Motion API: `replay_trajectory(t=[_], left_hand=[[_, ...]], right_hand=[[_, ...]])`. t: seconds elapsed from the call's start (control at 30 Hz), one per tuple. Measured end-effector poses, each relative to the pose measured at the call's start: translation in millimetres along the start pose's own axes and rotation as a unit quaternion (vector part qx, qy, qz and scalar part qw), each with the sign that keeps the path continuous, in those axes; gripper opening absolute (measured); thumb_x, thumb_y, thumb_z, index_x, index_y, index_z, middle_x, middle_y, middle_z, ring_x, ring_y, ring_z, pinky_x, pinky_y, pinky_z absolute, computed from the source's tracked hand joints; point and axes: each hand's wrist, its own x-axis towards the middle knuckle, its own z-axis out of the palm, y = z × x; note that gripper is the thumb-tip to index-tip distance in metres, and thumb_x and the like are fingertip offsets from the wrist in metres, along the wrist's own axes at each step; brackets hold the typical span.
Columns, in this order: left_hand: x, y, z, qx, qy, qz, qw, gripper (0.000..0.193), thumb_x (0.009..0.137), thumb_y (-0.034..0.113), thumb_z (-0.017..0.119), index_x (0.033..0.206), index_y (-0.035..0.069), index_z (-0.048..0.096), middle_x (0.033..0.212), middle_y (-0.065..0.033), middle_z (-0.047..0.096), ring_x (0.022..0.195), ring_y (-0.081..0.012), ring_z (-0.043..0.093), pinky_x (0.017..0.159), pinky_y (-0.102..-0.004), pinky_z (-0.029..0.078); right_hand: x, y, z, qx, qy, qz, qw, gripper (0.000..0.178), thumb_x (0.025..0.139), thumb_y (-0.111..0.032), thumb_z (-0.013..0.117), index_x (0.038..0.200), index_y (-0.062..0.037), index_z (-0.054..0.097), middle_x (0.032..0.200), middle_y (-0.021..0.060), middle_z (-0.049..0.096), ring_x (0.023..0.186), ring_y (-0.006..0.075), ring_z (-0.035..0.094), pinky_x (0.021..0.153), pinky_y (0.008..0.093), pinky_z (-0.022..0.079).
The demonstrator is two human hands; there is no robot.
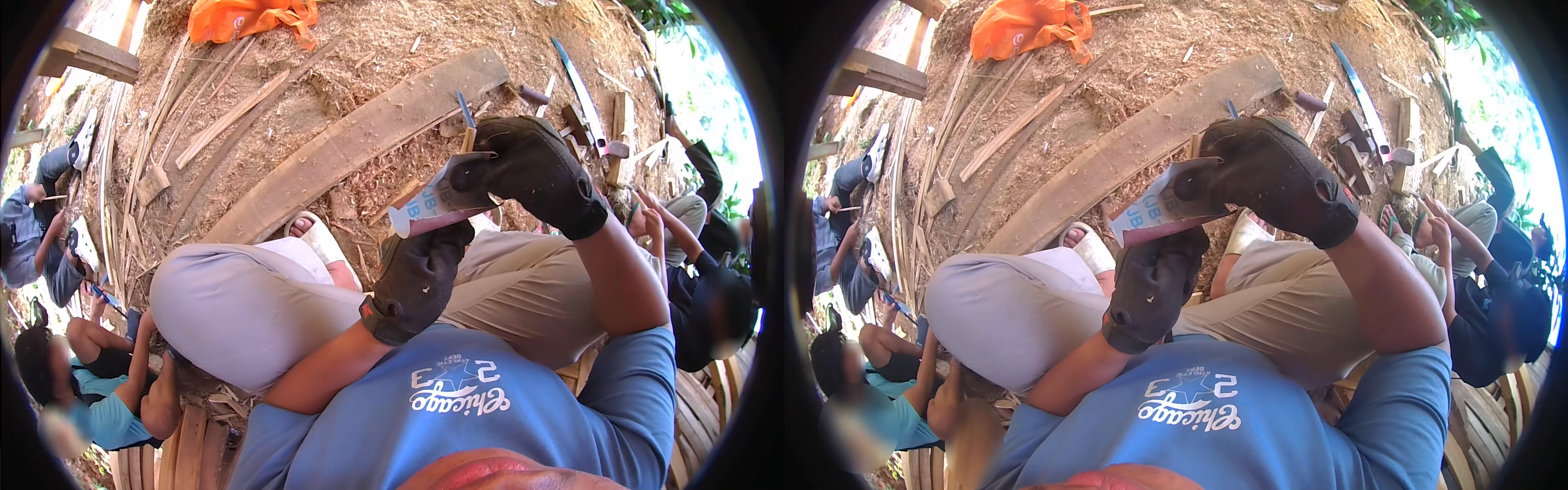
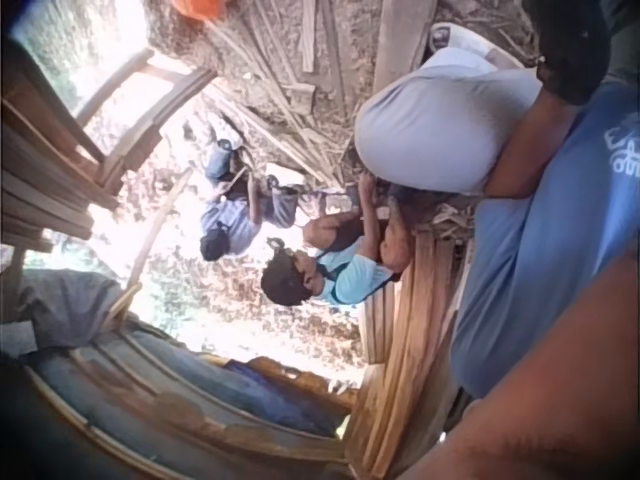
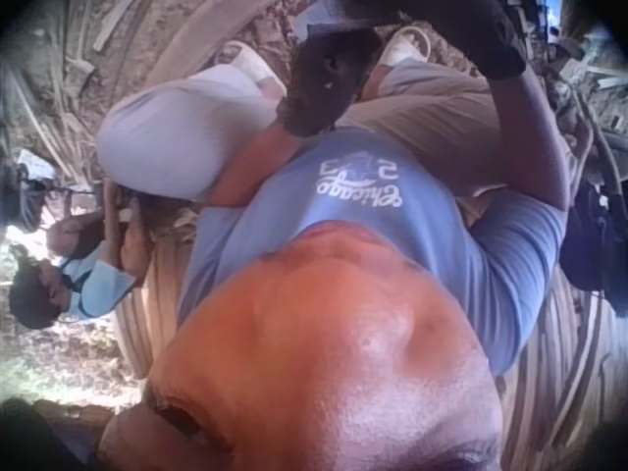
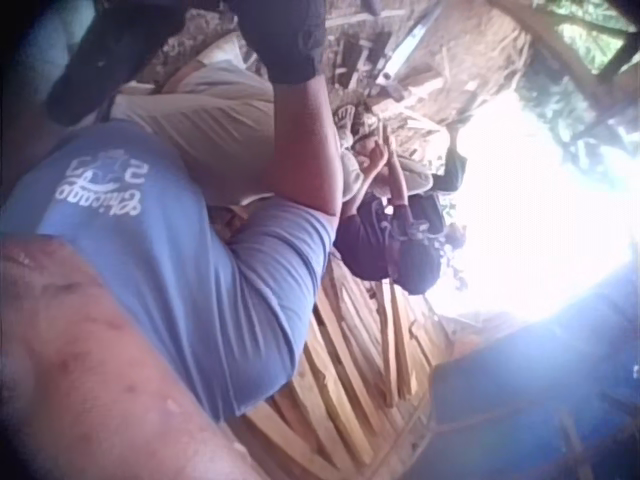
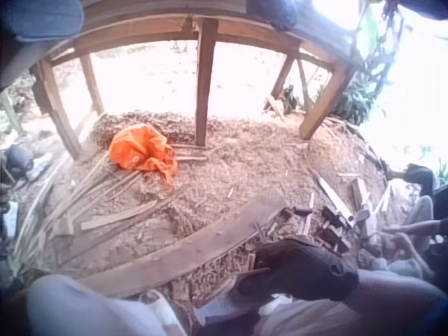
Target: The person sits on the ground and uses a small axe to shave and shape a thin wooden stick. They repeatedly strike the wood to remove shavings and then use a sanding block to smooth the surface of the stick.
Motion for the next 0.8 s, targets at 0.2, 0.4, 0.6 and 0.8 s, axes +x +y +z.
replay_trajectory(t=[0.2,0.4,0.6,0.8], left_hand=[[-7,10,1,0.003,0.024,-0.023,0.999,0.032,0.114,0.030,0.049,0.104,0.004,0.065,0.070,0.0013,0.057,0.058,-0.0062,0.050,0.052,-0.0265,0.039],[8,13,-11,-0.160,0.062,-0.135,0.976,0.032,0.114,0.033,0.047,0.106,0.007,0.063,0.066,0.0056,0.045,0.051,-0.0020,0.038,0.044,-0.0220,0.030],[13,12,-20,-0.206,0.044,-0.151,0.966,0.032,0.114,0.033,0.048,0.111,0.005,0.064,0.065,0.0058,0.044,0.050,-0.0027,0.036,0.044,-0.0223,0.029],[13,7,-18,-0.246,0.053,-0.154,0.956,0.032,0.114,0.032,0.049,0.119,0.005,0.065,0.067,0.0053,0.048,0.050,-0.0029,0.037,0.044,-0.0220,0.030]], right_hand=[[7,44,-20,0.015,0.102,-0.011,0.995,0.031,0.087,-0.034,0.082,0.093,-0.0033,0.075,0.077,0.0061,0.067,0.071,0.0165,0.063,0.069,0.0372,0.049],[2,45,-71,0.032,0.109,0.014,0.993,0.029,0.096,-0.027,0.071,0.109,-0.0012,0.075,0.092,0.0049,0.072,0.085,0.0128,0.066,0.075,0.0289,0.050],[1,45,-61,-0.118,0.029,-0.080,0.989,0.027,0.098,-0.024,0.070,0.113,-0.0009,0.072,0.099,0.0086,0.074,0.093,0.0159,0.070,0.083,0.0321,0.054],[6,26,-30,-0.068,-0.022,-0.150,0.986,0.026,0.097,-0.019,0.070,0.117,-0.0005,0.067,0.104,0.0110,0.071,0.095,0.0208,0.069,0.086,0.0360,0.054]])
